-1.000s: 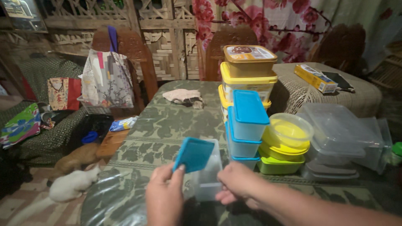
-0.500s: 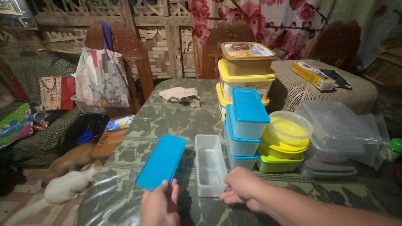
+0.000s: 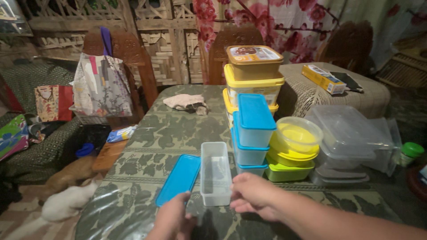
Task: The person opens and sorts various plastic food storage containers on a table. They remove lids from stacked containers, separate the bases and lids, and then reassemble them into neat stacks by size and color.
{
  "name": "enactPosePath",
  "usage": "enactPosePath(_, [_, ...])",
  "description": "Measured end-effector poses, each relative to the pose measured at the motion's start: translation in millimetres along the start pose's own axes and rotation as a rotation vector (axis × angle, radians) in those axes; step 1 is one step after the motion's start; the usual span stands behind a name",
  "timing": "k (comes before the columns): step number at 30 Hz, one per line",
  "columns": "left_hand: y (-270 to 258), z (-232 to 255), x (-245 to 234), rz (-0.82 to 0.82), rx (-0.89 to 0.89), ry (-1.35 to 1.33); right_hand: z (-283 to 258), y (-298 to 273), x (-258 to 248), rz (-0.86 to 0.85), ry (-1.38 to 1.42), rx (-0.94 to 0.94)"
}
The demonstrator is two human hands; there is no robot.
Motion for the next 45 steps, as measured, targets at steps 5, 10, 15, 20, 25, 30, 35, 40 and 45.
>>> enactPosePath(5, [11.2,-3.1,40.0,-0.112,0.321,0.281,-14.9,-5.2,-22.6,0.067,0.016,-0.096])
enactPosePath(10, [-3.8,-12.0,74.0,0.138,1.045,0.898,-39.9,-12.8,-69.3,0.493,0.002,-0.390])
enactPosePath(15, [-15.9,1.6,69.4,0.243,0.934,1.107,-106.7,-37.7,-93.5,0.827,-0.465,-0.979])
enactPosePath(20, [-37.9,31.4,62.0,0.218,0.927,1.078,-141.9,-33.9,-84.0,0.584,-0.866,-1.015])
enactPosePath(25, [-89.3,52.4,75.5,0.279,1.136,0.980,-141.1,-30.9,-88.9,0.448,-0.700,-0.907])
enactPosePath(30, [-155.1,76.3,121.1,0.025,1.295,0.714,-136.7,-30.8,-90.9,0.418,-0.492,-0.933])
enactPosePath(35, [-204.9,105.0,184.7,-0.065,1.395,0.757,-126.0,-31.6,-80.7,0.380,-0.217,-0.995])
enactPosePath(40, [-213.7,102.3,206.9,0.080,1.202,0.988,-122.7,-41.8,-72.8,0.408,-0.330,-1.076])
enactPosePath(45, [-217.9,99.1,198.3,0.072,1.260,0.904,-116.6,-43.3,-65.5,0.224,-0.047,-0.866])
Point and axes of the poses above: each hand's wrist, its own y-axis towards the middle knuckle, its own x-axis out of the palm, z = x × y, the point moved 5 cm from there along y, towards the middle knuckle, and after that the axes turned 8 degrees about -x, right-handed, at the moved point
